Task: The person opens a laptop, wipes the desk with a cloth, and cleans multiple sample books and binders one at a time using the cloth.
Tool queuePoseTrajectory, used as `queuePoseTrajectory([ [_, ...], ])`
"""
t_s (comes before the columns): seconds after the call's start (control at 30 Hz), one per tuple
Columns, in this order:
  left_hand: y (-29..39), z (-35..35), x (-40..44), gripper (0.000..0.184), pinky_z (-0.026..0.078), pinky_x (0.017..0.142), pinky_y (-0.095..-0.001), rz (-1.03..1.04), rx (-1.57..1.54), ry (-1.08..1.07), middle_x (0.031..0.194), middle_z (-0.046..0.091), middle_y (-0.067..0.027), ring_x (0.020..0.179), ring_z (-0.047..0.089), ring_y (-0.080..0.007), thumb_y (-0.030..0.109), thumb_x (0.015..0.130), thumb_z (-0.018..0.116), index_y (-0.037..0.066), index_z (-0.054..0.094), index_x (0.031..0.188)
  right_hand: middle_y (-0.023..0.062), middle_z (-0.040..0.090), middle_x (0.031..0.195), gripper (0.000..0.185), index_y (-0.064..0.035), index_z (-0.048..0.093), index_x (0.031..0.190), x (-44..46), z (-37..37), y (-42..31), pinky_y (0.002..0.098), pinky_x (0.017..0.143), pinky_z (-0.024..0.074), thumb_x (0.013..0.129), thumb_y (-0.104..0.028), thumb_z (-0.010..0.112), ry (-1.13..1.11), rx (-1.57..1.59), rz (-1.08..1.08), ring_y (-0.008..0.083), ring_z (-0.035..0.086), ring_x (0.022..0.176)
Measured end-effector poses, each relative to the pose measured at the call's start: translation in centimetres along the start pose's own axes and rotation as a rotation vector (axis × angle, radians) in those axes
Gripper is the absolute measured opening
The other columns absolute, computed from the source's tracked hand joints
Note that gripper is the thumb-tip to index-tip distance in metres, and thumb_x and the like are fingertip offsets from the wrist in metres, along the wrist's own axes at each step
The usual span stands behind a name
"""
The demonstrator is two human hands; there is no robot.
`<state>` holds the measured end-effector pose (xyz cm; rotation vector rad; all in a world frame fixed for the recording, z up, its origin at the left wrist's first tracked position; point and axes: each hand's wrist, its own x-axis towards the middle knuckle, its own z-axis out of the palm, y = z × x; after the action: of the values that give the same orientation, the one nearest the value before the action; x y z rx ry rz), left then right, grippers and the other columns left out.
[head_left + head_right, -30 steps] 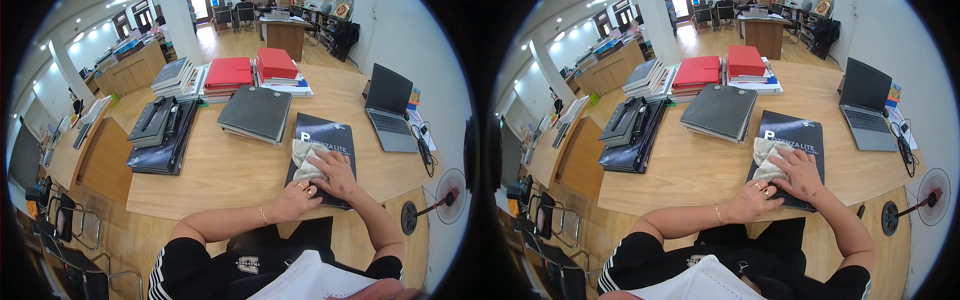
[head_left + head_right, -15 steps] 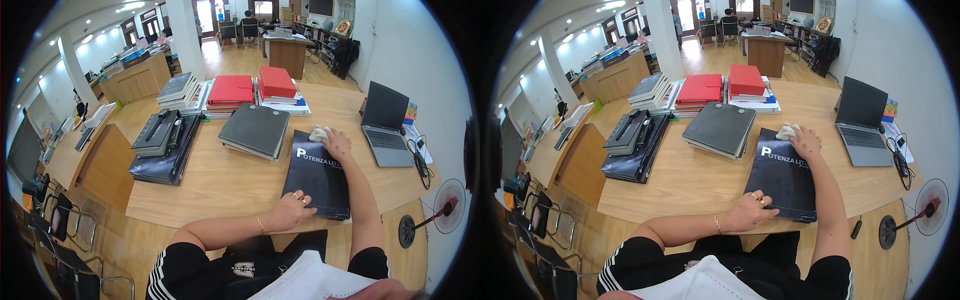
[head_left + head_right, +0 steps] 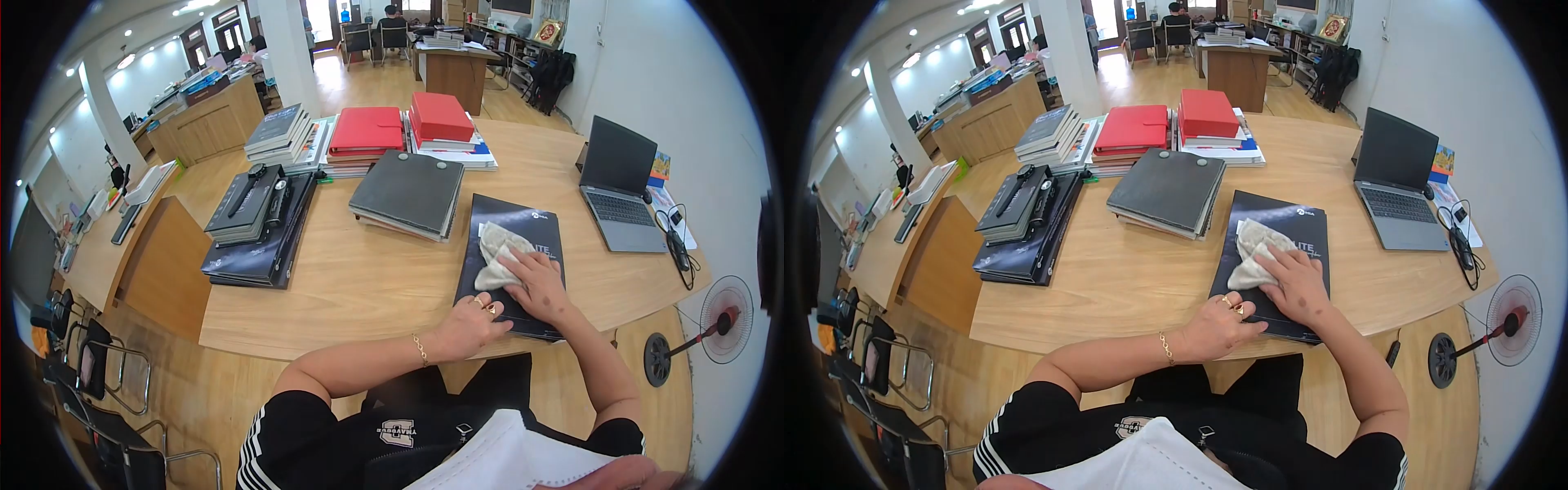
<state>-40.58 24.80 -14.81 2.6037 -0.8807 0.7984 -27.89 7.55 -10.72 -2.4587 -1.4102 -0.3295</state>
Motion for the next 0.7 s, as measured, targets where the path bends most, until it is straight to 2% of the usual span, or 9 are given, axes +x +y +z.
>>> queuePoseTrajectory([
  [0.2, -0.3, 0.1, -0.1, 0.024, 0.043, 0.074, -0.0362, -0.034, -0.085, -0.025, 0.094, 0.056, -0.0029, 0.090, 0.052, -0.0230, 0.018, 0.079, 0.064, 0.018, 0.071, 0.102, 0.0062, 0.052, 0.138, 0.055, -0.0226, 0.058, 0.129, -1.3, -0.9, 2.0, 0.0452, 0.094, 0.0385, 0.076, -0.024, 0.072, -0.003, 0.007, 0.017, 0.0306, 0.049, 0.116],
  [0.33, -0.3, 0.3, -0.1, 0.021, 0.040, 0.079, -0.0371, -0.057, -0.122, -0.047, 0.099, 0.059, -0.0016, 0.096, 0.053, -0.0222, 0.018, 0.081, 0.065, 0.018, 0.071, 0.101, 0.0041, 0.053, 0.137, 0.048, -0.0236, 0.059, 0.129, 1.7, 1.4, 10.0, 0.0486, 0.094, 0.0406, 0.082, -0.028, 0.067, 0.083, -0.115, 0.233, 0.0318, 0.049, 0.119],
  [0.43, -0.3, 0.3, 0.0, 0.022, 0.040, 0.078, -0.0366, -0.057, -0.132, -0.038, 0.098, 0.059, -0.0017, 0.098, 0.054, -0.0219, 0.017, 0.080, 0.066, 0.018, 0.071, 0.101, 0.0032, 0.056, 0.134, 0.044, -0.0248, 0.059, 0.128, 4.3, 3.3, 15.3, 0.0503, 0.093, 0.0420, 0.085, -0.030, 0.064, 0.213, -0.082, 0.325, 0.0320, 0.050, 0.118],
  [0.5, -0.2, 0.3, 0.1, 0.021, 0.040, 0.078, -0.0365, -0.068, -0.145, -0.022, 0.097, 0.059, -0.0018, 0.097, 0.054, -0.0220, 0.016, 0.080, 0.066, 0.018, 0.072, 0.100, 0.0023, 0.057, 0.131, 0.044, -0.0257, 0.058, 0.129, 6.0, 4.8, 17.5, 0.0511, 0.093, 0.0425, 0.086, -0.032, 0.064, 0.189, -0.026, 0.385, 0.0314, 0.052, 0.117],
  [0.7, -0.1, 0.0, 0.9, 0.018, 0.041, 0.075, -0.0370, -0.095, -0.140, -0.026, 0.096, 0.060, -0.0025, 0.092, 0.055, -0.0227, 0.015, 0.078, 0.068, 0.017, 0.072, 0.096, -0.0007, 0.060, 0.127, 0.043, -0.0261, 0.058, 0.129, 7.3, 4.4, 15.9, 0.0518, 0.092, 0.0430, 0.087, -0.030, 0.062, 0.118, -0.107, 0.487, 0.0287, 0.053, 0.117],
])
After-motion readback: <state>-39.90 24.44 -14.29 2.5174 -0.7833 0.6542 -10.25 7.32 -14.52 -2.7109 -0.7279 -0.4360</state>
